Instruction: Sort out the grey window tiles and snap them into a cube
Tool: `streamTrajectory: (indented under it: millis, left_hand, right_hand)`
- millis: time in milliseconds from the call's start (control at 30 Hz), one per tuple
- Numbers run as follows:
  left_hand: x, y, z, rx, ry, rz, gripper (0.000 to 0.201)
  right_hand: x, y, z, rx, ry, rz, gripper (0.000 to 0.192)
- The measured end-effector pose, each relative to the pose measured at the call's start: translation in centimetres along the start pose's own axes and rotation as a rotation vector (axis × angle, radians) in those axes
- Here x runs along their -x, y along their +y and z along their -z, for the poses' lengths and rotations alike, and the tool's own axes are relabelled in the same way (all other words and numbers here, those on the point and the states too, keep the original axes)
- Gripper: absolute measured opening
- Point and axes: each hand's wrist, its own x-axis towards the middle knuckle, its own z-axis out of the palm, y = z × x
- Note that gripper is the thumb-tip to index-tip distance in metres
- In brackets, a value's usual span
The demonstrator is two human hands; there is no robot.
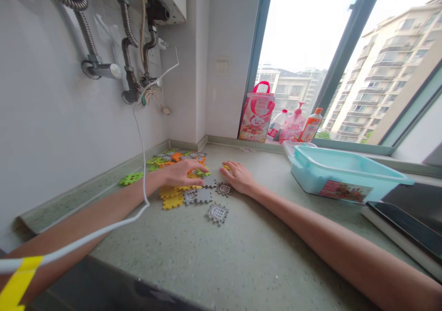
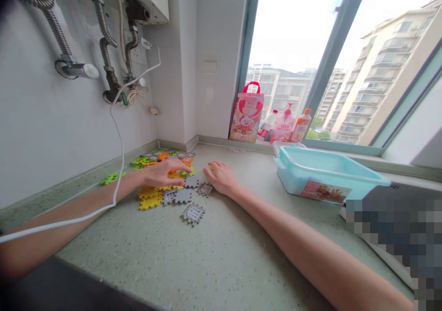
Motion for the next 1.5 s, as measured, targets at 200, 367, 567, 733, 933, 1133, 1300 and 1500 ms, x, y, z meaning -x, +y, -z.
streamTrajectory:
  millis: [200,367,567,733,933,1133,1300,1500]
  left_hand:
    - [0.1,-1.0,0.6,-0.057,-0.045,-0.021,0.051]
    - [0.0,-1.4,0.2,-0.059,-0.044,-0.028,0.060]
    - [-0.1,-0.8,-0.3,-0.067,-0.068,-0.028,0.043]
    - [0.3,-1.1,0.5,-0.102,-0.024,0.011,0.030]
    - [0.4,-1.8,1.2,-0.056,0.048,0.117,0.025]
    - [0.4,-3.7,1.9,-0.382,0.236,0.291,0.034]
    - [0.2,-5.1,2.4,-0.595,0.168,0.471,0.037]
    - [0.3,-5.6,1.5,-0.610,0.099,0.463,0.043]
  right_hand:
    - [0.8,-1.9,1.9,-0.115,-0.056,0.420,0.038]
    - [2.2,-5.3,3.4,-0.166,-0.165,0.645,0.041]
    - [3.3,-8.3,3.0,-0.251,-0.295,0.722,0.040]
    - [2.2,-6.7,3.8,-0.161,-0.268,0.673,0.030]
    - [0.8,-2.1,3.8,-0.125,-0.143,0.544,0.052]
    - [0.3,2.8,2.6,0.040,0.069,0.160,0.032]
    - [0.1,4.4,2.1,0.220,-0.031,-0.223,0.036]
    - [-0.1,5.1,1.9,-0.049,-0.238,0.060,0.051]
